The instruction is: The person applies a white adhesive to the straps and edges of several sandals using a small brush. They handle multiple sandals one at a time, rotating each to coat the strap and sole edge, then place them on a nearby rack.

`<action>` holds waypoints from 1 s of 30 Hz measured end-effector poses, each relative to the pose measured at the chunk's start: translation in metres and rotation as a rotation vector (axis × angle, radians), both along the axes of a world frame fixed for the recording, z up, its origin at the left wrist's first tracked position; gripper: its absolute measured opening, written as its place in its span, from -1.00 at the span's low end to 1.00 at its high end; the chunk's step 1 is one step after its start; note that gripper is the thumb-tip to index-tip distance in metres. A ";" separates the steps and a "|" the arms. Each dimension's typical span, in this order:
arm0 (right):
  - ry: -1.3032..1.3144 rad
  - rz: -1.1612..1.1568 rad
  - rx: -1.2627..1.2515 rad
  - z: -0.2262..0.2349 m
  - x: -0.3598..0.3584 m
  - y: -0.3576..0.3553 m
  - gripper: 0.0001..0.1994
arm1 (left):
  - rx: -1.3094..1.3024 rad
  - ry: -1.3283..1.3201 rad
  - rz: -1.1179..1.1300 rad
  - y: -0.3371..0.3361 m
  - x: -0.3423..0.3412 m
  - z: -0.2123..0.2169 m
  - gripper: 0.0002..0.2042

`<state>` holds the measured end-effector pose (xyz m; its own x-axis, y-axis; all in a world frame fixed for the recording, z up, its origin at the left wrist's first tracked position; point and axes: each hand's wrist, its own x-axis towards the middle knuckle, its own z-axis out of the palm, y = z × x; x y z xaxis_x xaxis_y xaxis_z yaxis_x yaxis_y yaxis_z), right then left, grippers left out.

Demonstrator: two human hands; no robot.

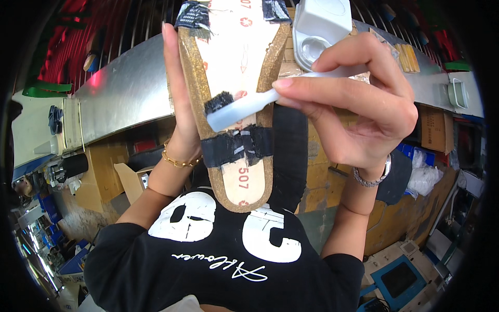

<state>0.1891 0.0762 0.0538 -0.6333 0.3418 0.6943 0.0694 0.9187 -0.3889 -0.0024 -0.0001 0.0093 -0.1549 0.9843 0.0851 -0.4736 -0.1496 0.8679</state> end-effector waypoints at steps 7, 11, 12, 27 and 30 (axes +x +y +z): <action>-0.089 -0.040 -0.040 0.010 0.000 -0.011 -0.71 | -0.010 0.015 0.002 0.000 -0.001 -0.004 -0.07; -0.152 -0.016 -0.129 0.015 0.000 -0.009 -0.70 | -0.015 0.072 0.003 -0.001 -0.005 -0.006 -0.06; -0.174 -0.018 -0.132 0.016 -0.001 -0.008 -0.70 | -0.018 0.070 0.001 -0.001 -0.006 -0.006 -0.06; -0.066 -0.044 -0.114 0.009 0.000 -0.020 -0.72 | -0.005 0.041 -0.019 0.000 -0.006 -0.007 -0.10; -0.078 -0.058 -0.119 0.009 0.003 -0.022 -0.71 | 0.006 0.032 -0.019 0.003 -0.005 -0.008 -0.11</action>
<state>0.1920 0.0543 0.0629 -0.6607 0.4566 0.5958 0.1557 0.8598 -0.4864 -0.0070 0.0034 0.0017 -0.1336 0.9864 0.0953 -0.4484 -0.1459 0.8818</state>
